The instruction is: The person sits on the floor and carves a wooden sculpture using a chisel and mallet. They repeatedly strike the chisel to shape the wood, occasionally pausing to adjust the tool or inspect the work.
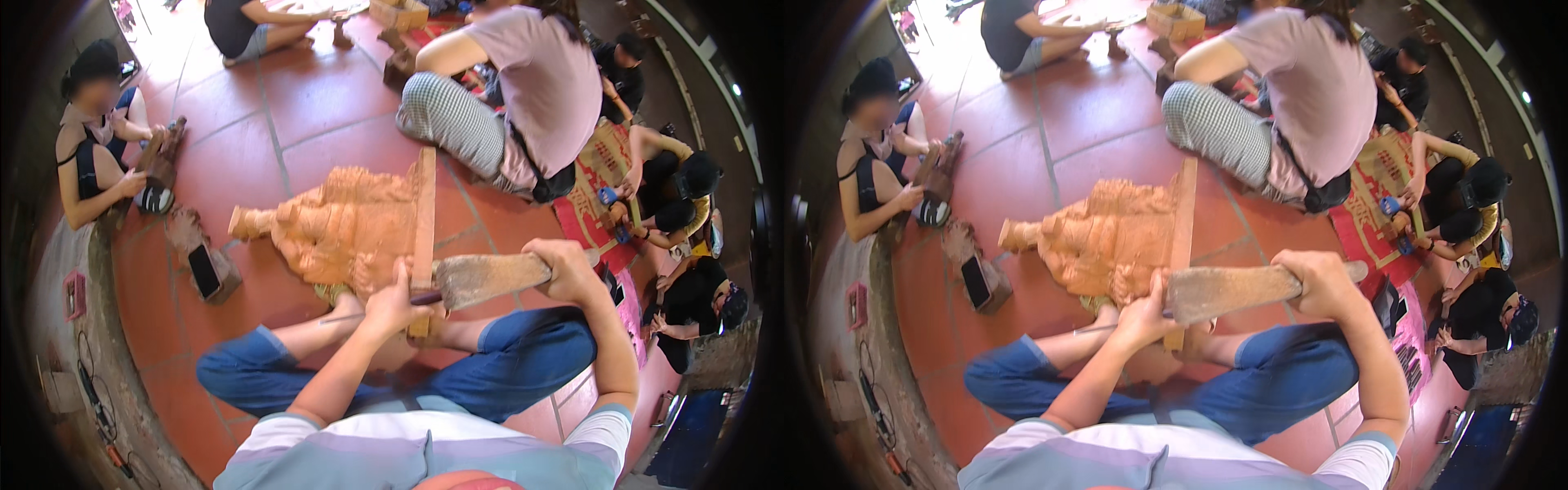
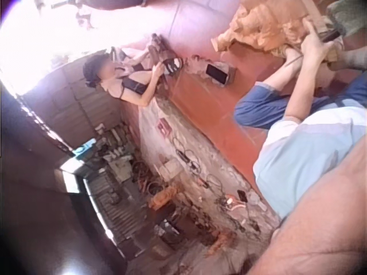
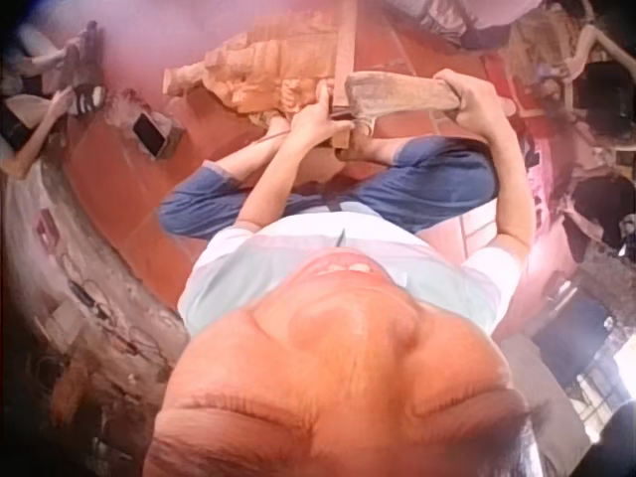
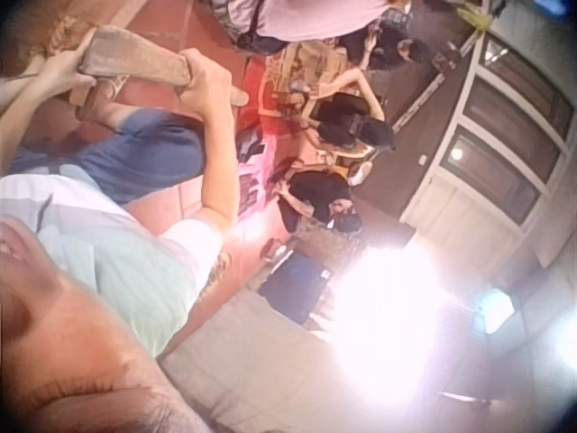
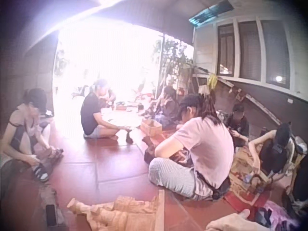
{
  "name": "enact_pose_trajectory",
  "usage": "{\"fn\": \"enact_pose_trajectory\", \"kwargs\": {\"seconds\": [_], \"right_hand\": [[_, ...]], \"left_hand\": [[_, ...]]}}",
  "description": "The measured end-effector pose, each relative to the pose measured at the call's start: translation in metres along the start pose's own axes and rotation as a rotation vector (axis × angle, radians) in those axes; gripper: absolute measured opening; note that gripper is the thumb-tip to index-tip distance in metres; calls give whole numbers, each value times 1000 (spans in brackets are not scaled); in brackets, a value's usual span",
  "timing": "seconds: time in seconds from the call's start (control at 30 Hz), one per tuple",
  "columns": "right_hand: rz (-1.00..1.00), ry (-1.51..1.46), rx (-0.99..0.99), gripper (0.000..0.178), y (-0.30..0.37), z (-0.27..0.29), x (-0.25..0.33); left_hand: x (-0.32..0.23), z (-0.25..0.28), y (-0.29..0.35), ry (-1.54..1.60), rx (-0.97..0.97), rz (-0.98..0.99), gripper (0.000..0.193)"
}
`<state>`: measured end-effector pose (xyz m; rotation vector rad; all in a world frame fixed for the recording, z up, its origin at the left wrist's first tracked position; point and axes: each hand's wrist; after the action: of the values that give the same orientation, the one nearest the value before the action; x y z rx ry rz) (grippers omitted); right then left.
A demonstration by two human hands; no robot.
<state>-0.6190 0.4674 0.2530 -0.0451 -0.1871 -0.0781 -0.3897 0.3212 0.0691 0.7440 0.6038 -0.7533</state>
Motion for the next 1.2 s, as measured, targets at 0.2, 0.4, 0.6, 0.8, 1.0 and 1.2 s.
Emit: {"fn": "enact_pose_trajectory", "kwargs": {"seconds": [0.2,0.4,0.6,0.8,1.0,1.2], "right_hand": [[36,8,40,35,-12,-7,0],[-43,249,166,29,-46,-20,-76],[-333,673,358,33,-70,-39,-184],[-422,708,227,36,-134,-80,-206],[-641,572,371,39,-155,-78,-201],[-505,625,722,25,-156,-92,-136]], "left_hand": [[2,-9,1,4,34,64,123],[-2,-5,-2,54,6,32,124],[-12,-2,-8,40,82,95,123],[-7,-6,-6,59,67,92,119],[-18,1,-6,32,104,137,118],[-18,4,-7,-11,49,74,121]]}}
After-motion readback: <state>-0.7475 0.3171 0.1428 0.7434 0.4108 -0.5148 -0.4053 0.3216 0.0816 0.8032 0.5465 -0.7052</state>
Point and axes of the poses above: each hand's wrist, its own y-axis away from the middle knuckle, its own z-axis out of the back of the hand, x = y × z, and after that the axes turned 7 degrees about y, right-handed
